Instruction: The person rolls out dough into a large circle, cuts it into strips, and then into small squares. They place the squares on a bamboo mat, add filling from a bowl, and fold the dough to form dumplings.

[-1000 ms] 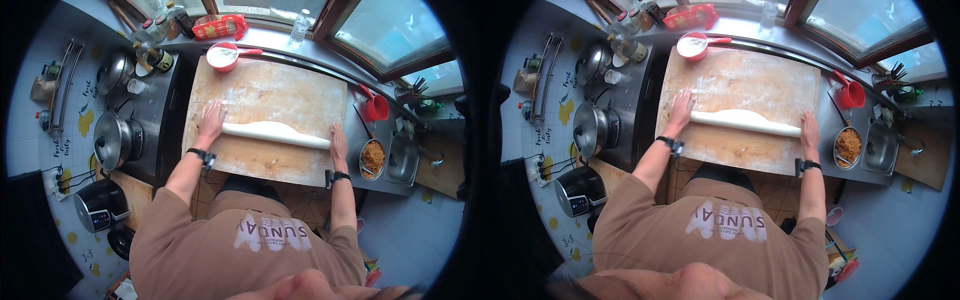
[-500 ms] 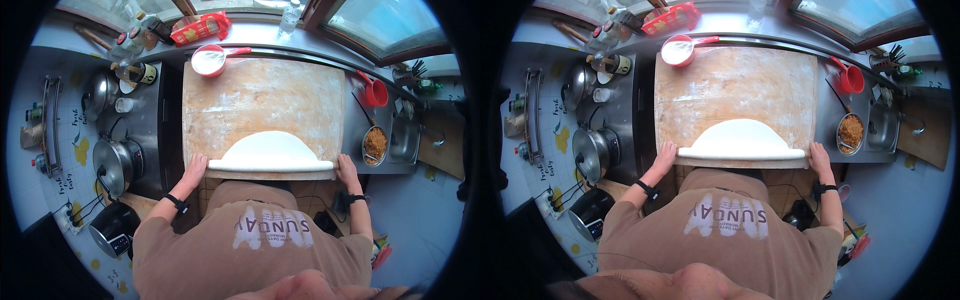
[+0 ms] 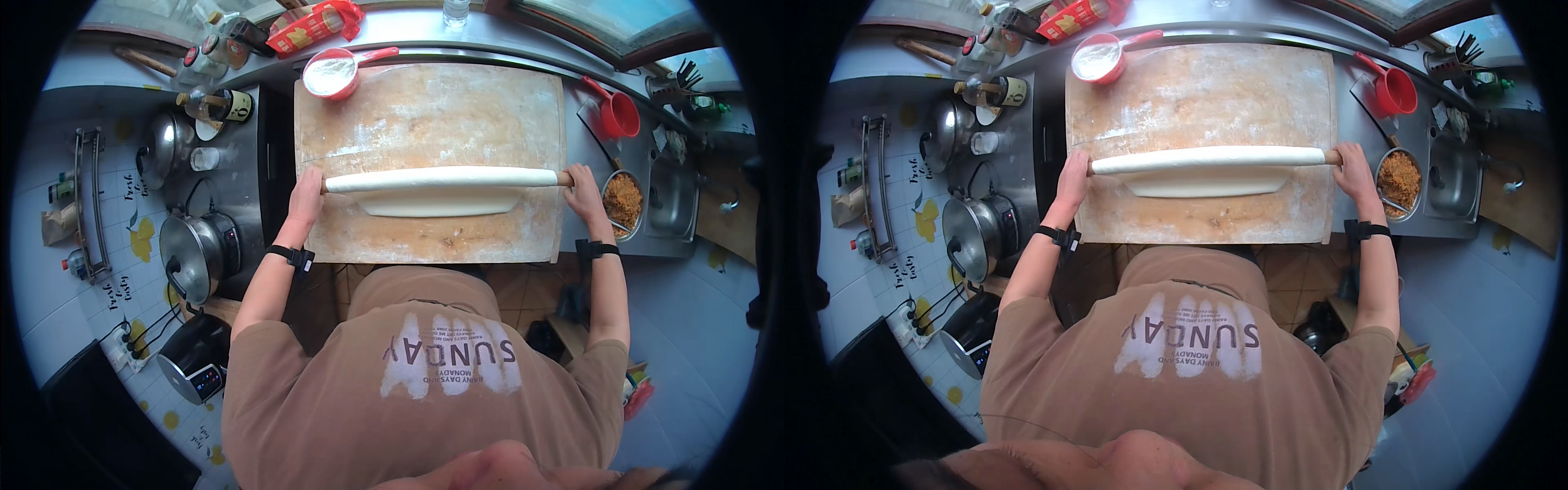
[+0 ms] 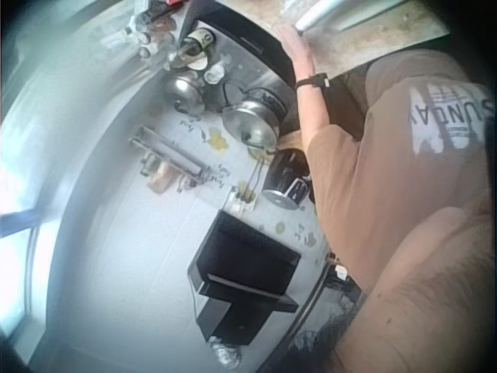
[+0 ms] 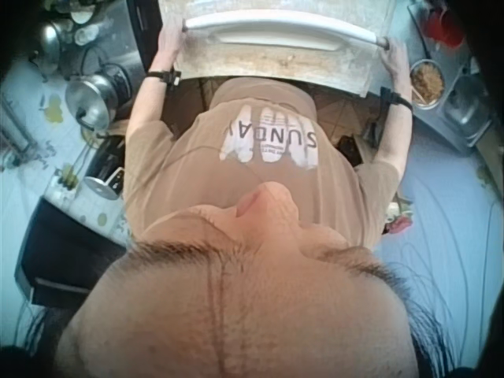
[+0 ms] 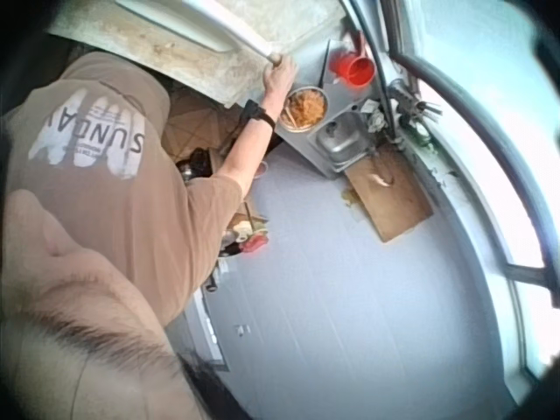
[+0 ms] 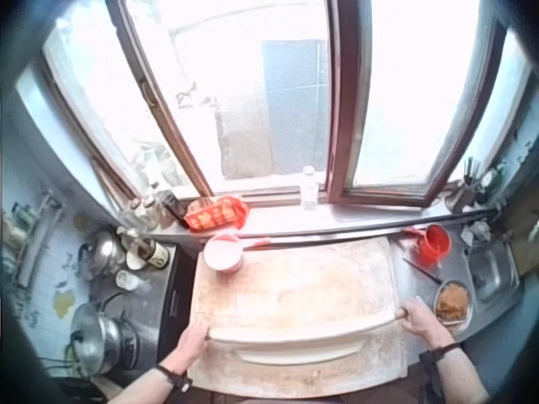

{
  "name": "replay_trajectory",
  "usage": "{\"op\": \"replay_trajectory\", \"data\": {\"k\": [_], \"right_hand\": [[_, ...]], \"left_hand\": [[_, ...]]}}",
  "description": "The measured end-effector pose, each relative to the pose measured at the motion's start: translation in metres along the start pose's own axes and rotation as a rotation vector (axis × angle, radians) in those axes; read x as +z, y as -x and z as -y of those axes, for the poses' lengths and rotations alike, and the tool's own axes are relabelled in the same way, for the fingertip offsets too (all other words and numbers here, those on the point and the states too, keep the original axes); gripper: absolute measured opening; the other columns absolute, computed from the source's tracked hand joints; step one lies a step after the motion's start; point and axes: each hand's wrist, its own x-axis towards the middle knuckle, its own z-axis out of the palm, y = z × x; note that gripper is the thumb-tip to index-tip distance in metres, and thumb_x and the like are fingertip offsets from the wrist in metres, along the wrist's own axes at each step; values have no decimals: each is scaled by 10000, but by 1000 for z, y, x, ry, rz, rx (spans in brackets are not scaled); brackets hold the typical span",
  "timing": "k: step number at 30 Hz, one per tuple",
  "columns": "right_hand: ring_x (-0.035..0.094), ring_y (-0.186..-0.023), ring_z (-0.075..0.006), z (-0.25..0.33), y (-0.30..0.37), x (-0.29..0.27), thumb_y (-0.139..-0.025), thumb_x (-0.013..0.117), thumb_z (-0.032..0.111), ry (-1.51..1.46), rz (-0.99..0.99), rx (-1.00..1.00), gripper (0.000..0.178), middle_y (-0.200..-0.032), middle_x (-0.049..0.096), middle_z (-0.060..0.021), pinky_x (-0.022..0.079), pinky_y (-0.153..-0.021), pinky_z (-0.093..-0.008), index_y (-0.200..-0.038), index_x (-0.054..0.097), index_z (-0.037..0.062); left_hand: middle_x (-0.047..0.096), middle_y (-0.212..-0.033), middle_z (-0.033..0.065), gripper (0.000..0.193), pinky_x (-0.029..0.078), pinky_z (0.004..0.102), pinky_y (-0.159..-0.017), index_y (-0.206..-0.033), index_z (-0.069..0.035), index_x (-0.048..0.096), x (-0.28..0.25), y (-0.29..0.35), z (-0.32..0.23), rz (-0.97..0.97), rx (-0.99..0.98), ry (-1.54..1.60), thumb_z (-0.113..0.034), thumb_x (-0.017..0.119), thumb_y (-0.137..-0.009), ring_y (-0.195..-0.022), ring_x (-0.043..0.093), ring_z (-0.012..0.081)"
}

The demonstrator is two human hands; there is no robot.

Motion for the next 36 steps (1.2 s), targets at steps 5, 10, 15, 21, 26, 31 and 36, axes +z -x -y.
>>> {"op": "replay_trajectory", "data": {"k": [5,10,15,21,26,31,36], "right_hand": [[628,-1114,-431,11,29,17,-831,720,-57,5,131,173,336,-1080,654,-171,545,-929,-520,-1130,611,48],[624,-1115,-423,12,70,33,-791,735,-28,-7,183,71,325,-1065,639,-158,546,-910,-515,-1071,596,60],[635,-1093,-424,12,85,40,-787,760,17,-23,303,217,318,-1102,684,-151,561,-917,-529,-1076,632,52],[655,-1096,-457,8,58,30,-834,746,27,-123,227,93,313,-1035,688,-193,551,-929,-545,-1129,641,51],[667,-1154,-459,4,1,32,-844,725,8,-77,157,154,332,-1081,709,-202,553,-954,-541,-1166,662,61],[681,-1189,-451,2,-36,39,-842,722,-5,-72,55,66,331,-1161,738,-193,559,-963,-542,-1162,675,69],[678,-1102,-450,4,-45,39,-823,739,-4,11,64,-4,330,-1122,719,-181,552,-959,-536,-1140,662,46]], "left_hand": [[590,-1096,240,310,565,556,-936,-1077,-26,571,8,26,-7,-105,13,-120,113,724,-845,-1090,631,481],[579,-1219,228,403,597,541,-962,-1131,-28,573,18,69,-17,23,-39,-176,157,711,-801,-1180,620,472],[604,-1201,218,400,595,551,-973,-1154,-20,575,28,84,-15,51,-50,-150,145,710,-814,-1207,633,475],[613,-1186,215,384,597,549,-957,-1164,-33,576,23,61,-4,55,-145,-107,136,718,-851,-1150,651,480],[617,-1203,197,365,596,535,-983,-1074,-61,631,19,18,5,-6,-162,-123,87,827,-804,-1168,647,458],[631,-1203,186,425,601,519,-1000,-1105,-62,617,14,-14,13,-46,-145,-145,40,885,-791,-1172,651,446],[634,-1197,178,480,597,520,-997,-1154,-61,586,8,-20,12,30,-193,-100,50,881,-792,-1185,654,441]]}}
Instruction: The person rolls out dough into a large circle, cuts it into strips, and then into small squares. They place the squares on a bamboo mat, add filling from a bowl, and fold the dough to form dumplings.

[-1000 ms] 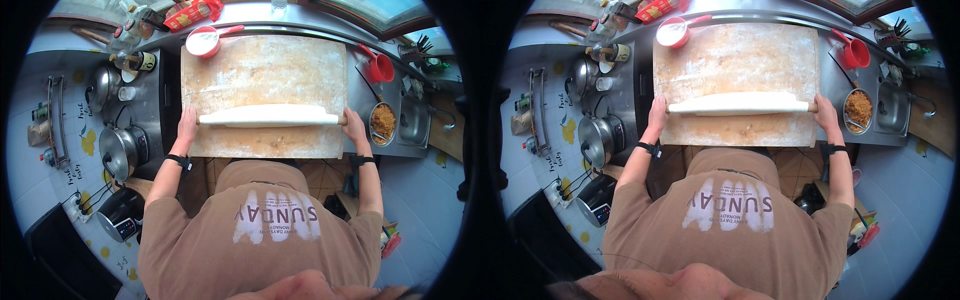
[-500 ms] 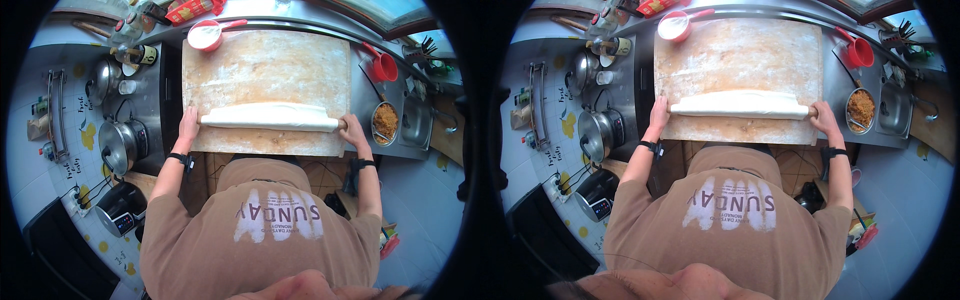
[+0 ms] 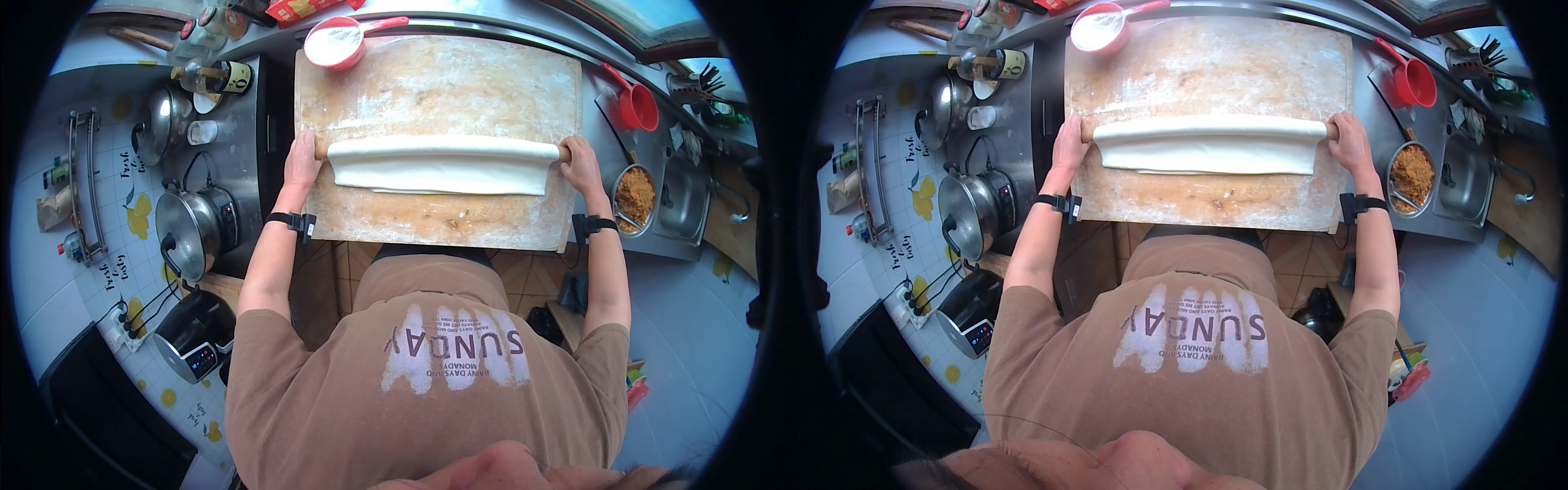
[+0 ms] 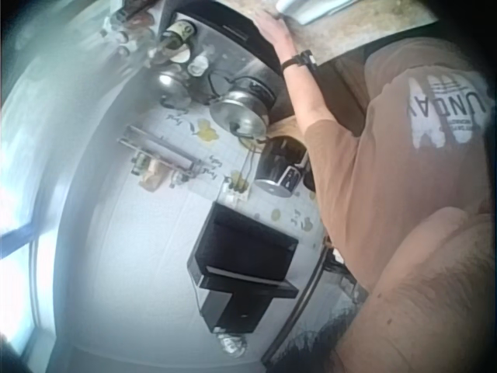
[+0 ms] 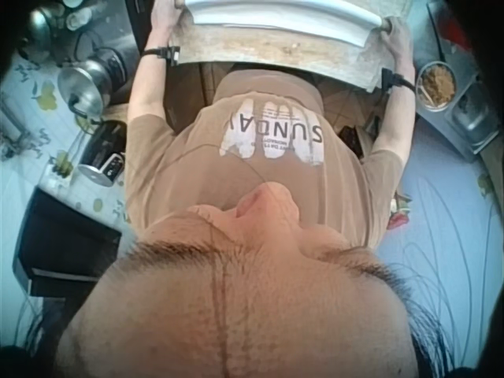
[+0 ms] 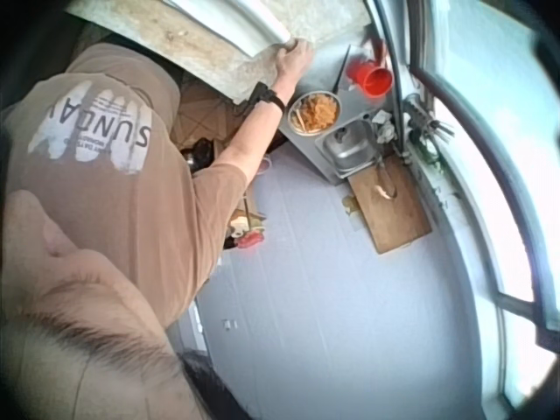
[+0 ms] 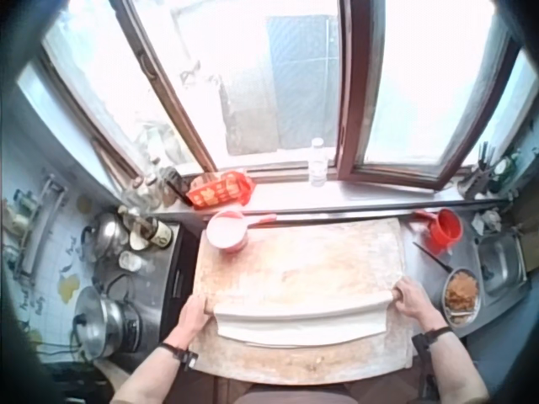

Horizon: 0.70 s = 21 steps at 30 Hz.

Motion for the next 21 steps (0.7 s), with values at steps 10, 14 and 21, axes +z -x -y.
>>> {"op": "replay_trajectory", "data": {"k": [10,14,21], "right_hand": [[641,-1043,-434,23,64,3,-769,761,-6,-19,-10,-82,318,-1017,662,-161,508,-960,-512,-1051,634,65],[643,-1088,-429,25,86,11,-769,775,20,-76,113,9,312,-1055,667,-153,503,-1040,-494,-1043,631,57],[648,-1085,-431,25,100,16,-785,769,29,-147,82,-35,375,-1069,684,-154,494,-1084,-483,-1138,645,51]], "left_hand": [[603,-1212,201,425,574,542,-989,-1141,-38,569,1,63,6,8,48,11,170,741,-813,-1150,631,466],[610,-1109,200,388,574,548,-969,-1098,-36,543,12,77,9,49,-7,31,164,717,-815,-1133,634,462],[560,-1145,203,410,577,544,-955,-1092,-47,554,7,80,4,-71,42,39,172,739,-799,-1121,628,465]]}}
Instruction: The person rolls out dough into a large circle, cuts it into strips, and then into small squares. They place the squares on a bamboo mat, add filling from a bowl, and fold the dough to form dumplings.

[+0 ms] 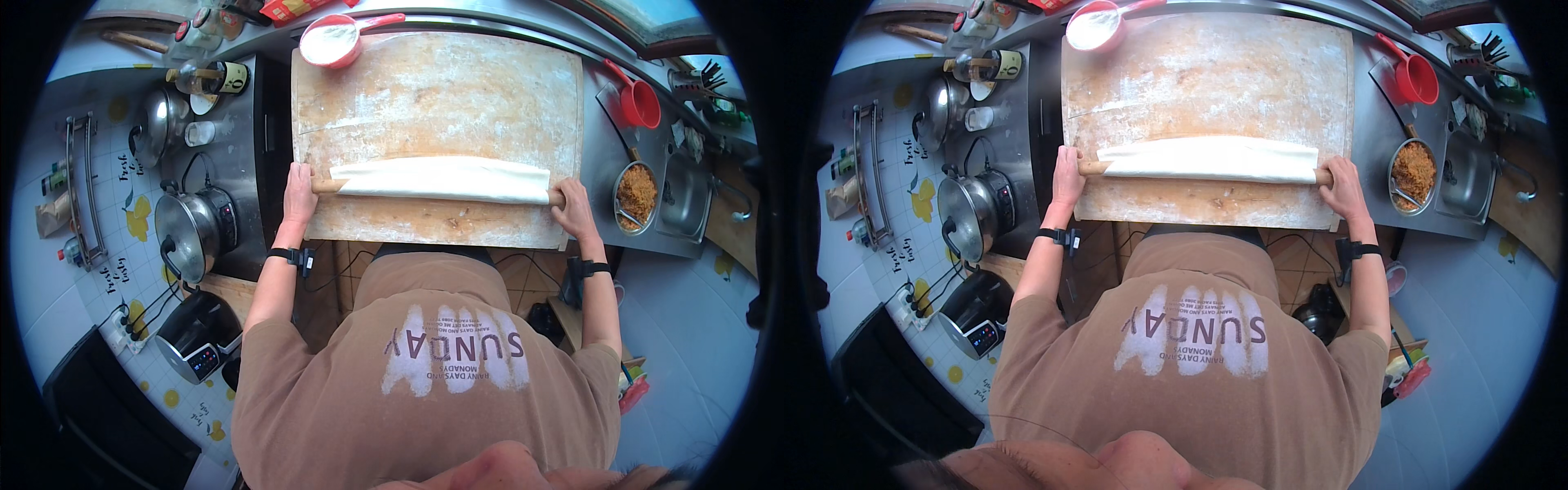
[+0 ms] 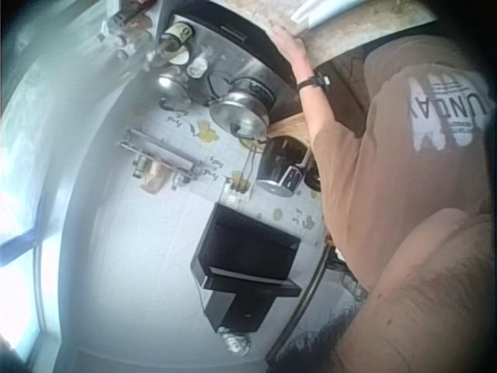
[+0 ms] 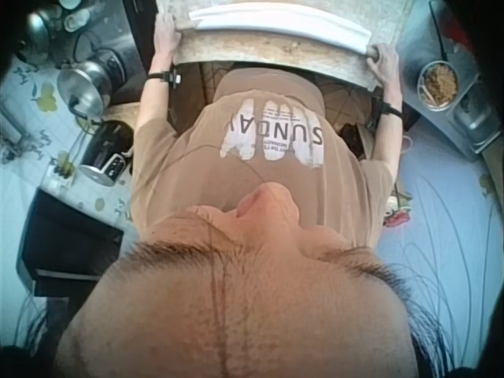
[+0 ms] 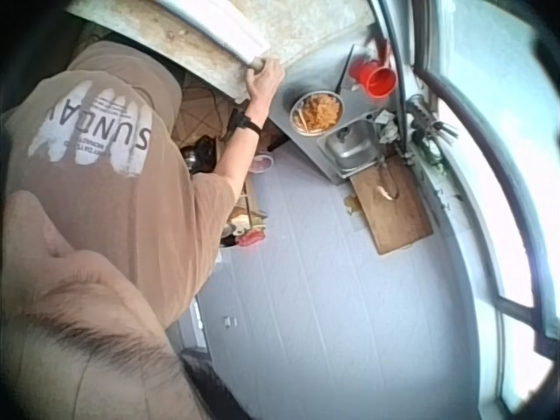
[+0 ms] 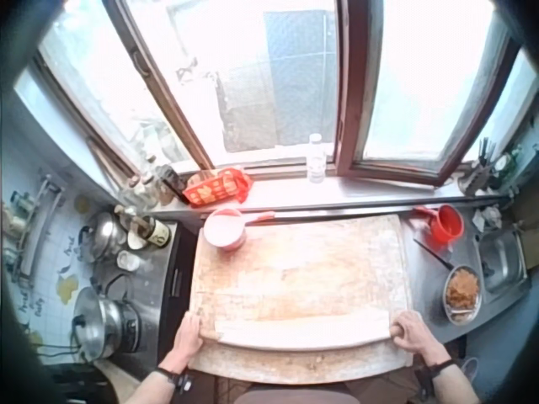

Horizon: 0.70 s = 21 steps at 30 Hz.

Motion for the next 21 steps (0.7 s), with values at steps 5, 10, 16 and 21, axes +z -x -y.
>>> {"op": "replay_trajectory", "data": {"k": [5,10,16,21], "right_hand": [[655,-1129,-395,-6,-25,5,-797,744,38,20,-51,57,410,-1106,685,-151,435,-1171,-486,-1196,652,52],[665,-1144,-376,-14,-57,1,-831,728,80,127,-115,-58,392,-1096,685,-132,420,-1180,-481,-1220,683,64],[658,-1168,-369,-13,-84,-4,-836,739,6,56,-102,3,378,-1147,691,-125,443,-1125,-483,-1204,688,75],[657,-1169,-359,-7,-80,-1,-832,738,-27,128,-180,-90,387,-1145,688,-109,433,-1142,-506,-1196,674,86]], "left_hand": [[553,-1134,196,388,579,536,-932,-1078,-53,584,-3,-22,1,-21,-13,-46,172,740,-803,-1110,635,457],[592,-1113,187,360,579,537,-924,-1086,-51,563,5,-49,10,-50,-31,-22,136,748,-840,-1098,644,461],[613,-1085,194,381,574,549,-923,-1122,-57,535,13,-60,17,-49,-73,-7,112,764,-868,-1095,655,465],[579,-1106,198,383,567,544,-924,-1119,-50,539,10,-53,18,-49,-37,8,102,776,-859,-1091,632,468]]}}
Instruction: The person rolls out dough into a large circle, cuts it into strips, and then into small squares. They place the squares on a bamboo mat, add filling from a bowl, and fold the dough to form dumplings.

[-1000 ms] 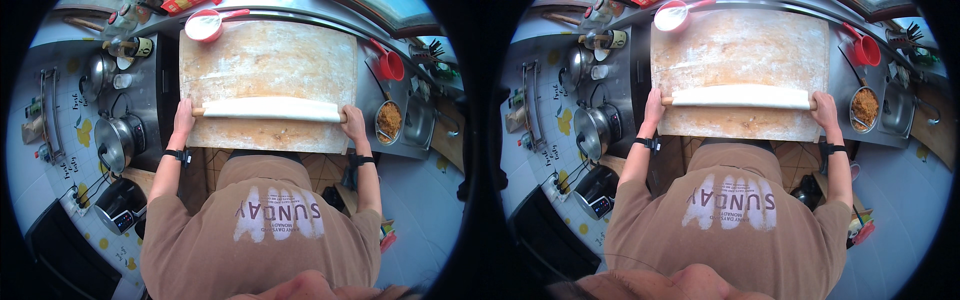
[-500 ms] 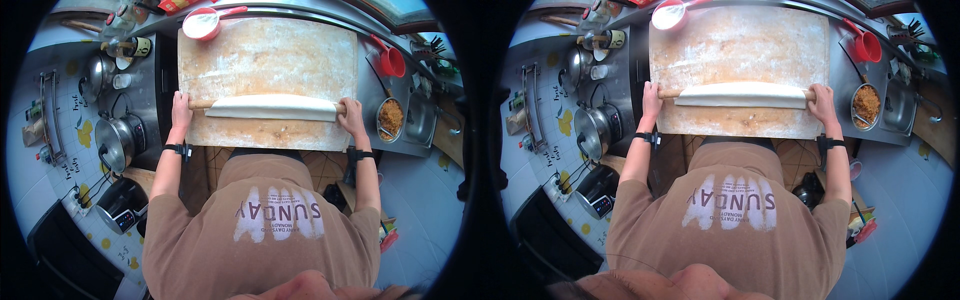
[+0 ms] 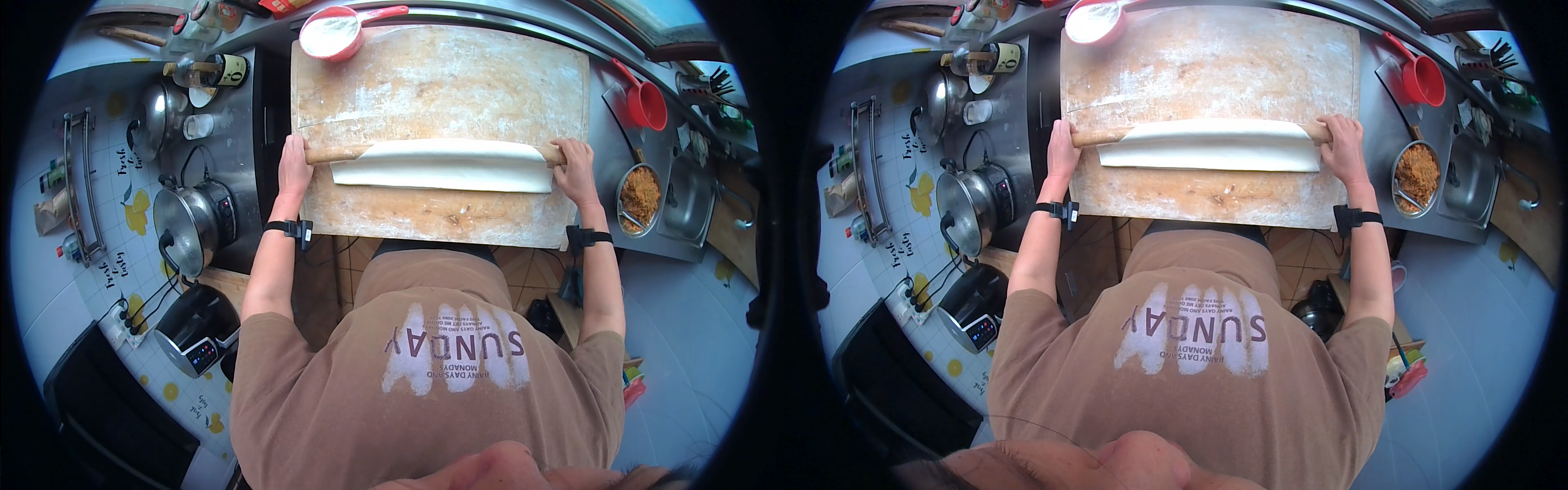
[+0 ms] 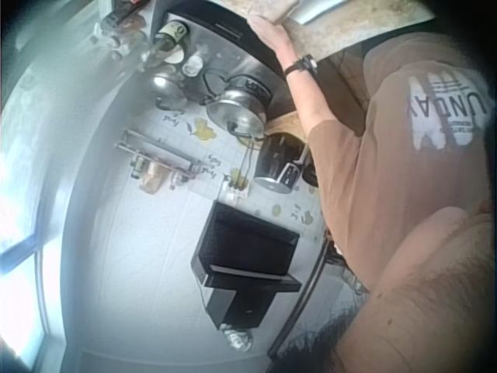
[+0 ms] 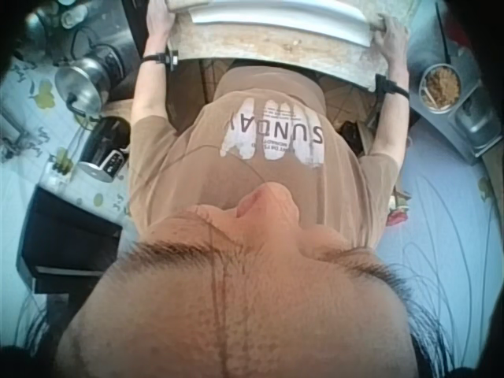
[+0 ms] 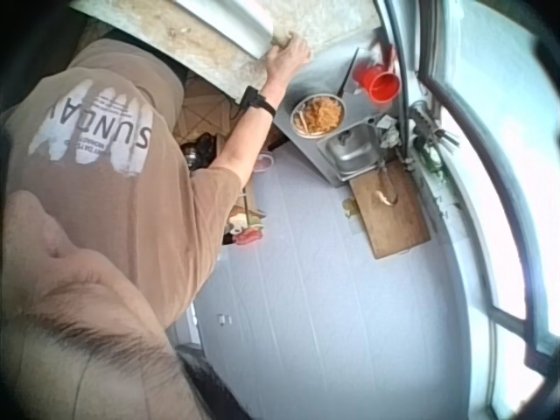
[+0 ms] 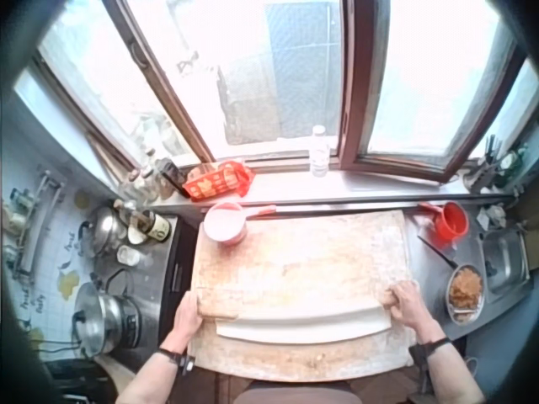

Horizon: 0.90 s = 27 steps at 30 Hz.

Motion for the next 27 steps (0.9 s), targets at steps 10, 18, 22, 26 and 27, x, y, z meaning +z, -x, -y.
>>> {"op": "replay_trajectory", "data": {"k": [10,18,22,26,27], "right_hand": [[632,-1311,-335,19,32,1,-835,703,-55,-31,40,55,469,-1245,672,-111,339,-1257,-516,-1271,676,119],[615,-1319,-321,17,41,16,-833,700,-65,79,-127,9,514,-1279,652,-82,316,-1241,-492,-1305,687,138],[618,-1302,-351,9,38,27,-854,697,-73,135,-190,-6,491,-1290,658,-94,356,-1212,-486,-1303,692,125],[640,-1289,-389,-13,12,28,-888,666,-98,22,-225,-68,483,-1298,687,-121,409,-1202,-535,-1330,685,96],[646,-1273,-392,-21,1,27,-901,659,-94,39,-204,-58,480,-1287,694,-123,418,-1197,-553,-1341,679,96]], "left_hand": [[547,-1074,200,386,558,532,-904,-1069,-36,527,-1,28,10,-8,104,-8,111,780,-817,-1061,610,453],[549,-1065,215,390,558,531,-913,-1084,-36,524,7,30,11,-12,178,12,109,779,-828,-1032,614,458],[551,-1067,213,397,559,525,-913,-1096,-37,534,5,19,8,-38,191,10,93,802,-834,-1022,613,461],[559,-1073,194,446,561,521,-921,-1097,-37,545,-6,-13,3,1,76,75,54,872,-806,-1027,620,454],[561,-1075,188,464,561,519,-924,-1097,-37,548,-9,-25,2,31,28,92,43,891,-795,-1030,623,452]]}}
